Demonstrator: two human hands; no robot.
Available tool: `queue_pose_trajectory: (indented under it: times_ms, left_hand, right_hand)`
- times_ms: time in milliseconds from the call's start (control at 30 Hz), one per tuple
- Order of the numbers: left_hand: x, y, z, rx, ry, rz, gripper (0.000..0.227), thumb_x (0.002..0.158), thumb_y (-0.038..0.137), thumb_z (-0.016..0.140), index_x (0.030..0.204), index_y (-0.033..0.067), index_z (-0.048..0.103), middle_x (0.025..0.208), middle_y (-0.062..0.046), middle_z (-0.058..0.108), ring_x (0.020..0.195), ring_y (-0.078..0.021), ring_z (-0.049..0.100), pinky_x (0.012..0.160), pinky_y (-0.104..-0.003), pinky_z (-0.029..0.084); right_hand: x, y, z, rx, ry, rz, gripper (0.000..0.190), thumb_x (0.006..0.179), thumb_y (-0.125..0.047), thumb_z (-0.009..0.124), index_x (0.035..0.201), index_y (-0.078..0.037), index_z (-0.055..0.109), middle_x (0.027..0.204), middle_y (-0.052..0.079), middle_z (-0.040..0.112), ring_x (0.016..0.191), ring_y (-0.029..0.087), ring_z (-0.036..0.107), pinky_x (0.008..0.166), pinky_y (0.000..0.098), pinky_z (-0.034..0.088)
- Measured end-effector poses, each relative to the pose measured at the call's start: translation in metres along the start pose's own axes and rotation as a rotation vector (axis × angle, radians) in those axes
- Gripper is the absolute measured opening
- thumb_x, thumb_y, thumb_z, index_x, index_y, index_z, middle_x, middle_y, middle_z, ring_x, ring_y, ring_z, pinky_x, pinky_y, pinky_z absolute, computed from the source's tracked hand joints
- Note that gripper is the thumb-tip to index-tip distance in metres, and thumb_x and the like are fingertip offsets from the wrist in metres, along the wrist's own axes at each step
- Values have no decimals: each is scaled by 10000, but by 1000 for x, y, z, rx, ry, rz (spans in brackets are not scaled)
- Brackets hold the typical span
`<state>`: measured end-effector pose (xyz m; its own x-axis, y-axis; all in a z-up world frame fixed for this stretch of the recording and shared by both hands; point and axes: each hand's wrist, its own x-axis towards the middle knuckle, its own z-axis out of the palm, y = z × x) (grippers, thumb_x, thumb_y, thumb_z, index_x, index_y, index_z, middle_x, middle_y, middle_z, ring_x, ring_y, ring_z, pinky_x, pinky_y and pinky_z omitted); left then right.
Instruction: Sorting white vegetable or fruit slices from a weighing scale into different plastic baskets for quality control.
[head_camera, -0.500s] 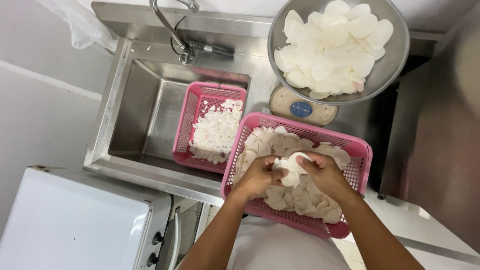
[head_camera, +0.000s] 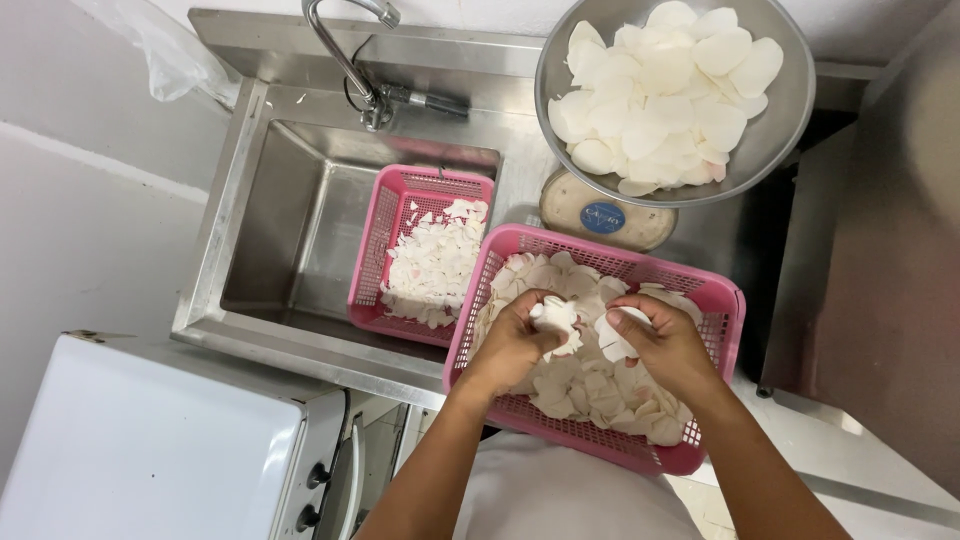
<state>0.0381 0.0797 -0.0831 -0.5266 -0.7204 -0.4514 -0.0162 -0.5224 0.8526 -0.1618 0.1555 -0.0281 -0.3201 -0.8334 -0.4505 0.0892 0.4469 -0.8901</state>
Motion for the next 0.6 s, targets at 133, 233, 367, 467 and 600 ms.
queue_pose_trajectory:
  times_ms: [133, 233, 367, 467, 600]
  left_hand:
    - [-3, 9, -1, -150, 40, -9, 517, 767, -137, 711, 1260, -11, 619, 969, -133, 650, 782, -210, 678, 596, -296, 640]
    - [-5, 4, 1, -187, 87, 37, 552, 685, -140, 774, 1207, -14, 645, 931, -102, 654, 771, -171, 674, 588, -264, 613]
    - [-6, 5, 0, -188, 120, 50, 519, 702, -130, 768, 1192, -6, 648, 918, -90, 652, 773, -171, 682, 590, -242, 618]
    - [-8, 30, 10, -312, 226, 41, 414, 764, -103, 746, 1158, -13, 657, 912, -120, 675, 736, -193, 689, 580, -271, 623]
    - [-6, 56, 2, -290, 329, 194, 315, 786, -81, 740, 1083, 1, 671, 883, -116, 711, 713, -150, 687, 573, -241, 590]
  right_hand:
    - [6, 16, -5, 48, -65, 39, 208, 931, -182, 740, 1078, -36, 730, 765, 100, 698, 609, 155, 652, 481, 307, 621]
    - [8, 29, -9, 105, -100, 60, 252, 937, -220, 728, 1117, -44, 715, 739, 71, 674, 588, 138, 657, 499, 302, 634]
    - [4, 45, 7, 83, -116, -16, 189, 923, -212, 762, 956, -32, 715, 637, 101, 647, 566, 188, 693, 473, 299, 610]
    - [6, 37, 35, -168, -86, -203, 323, 784, -306, 902, 894, -46, 746, 806, 128, 750, 803, 161, 628, 767, 353, 545]
    - [34, 23, 79, -253, -3, -343, 333, 783, -314, 901, 949, -100, 709, 852, 89, 758, 861, 142, 665, 802, 333, 526]
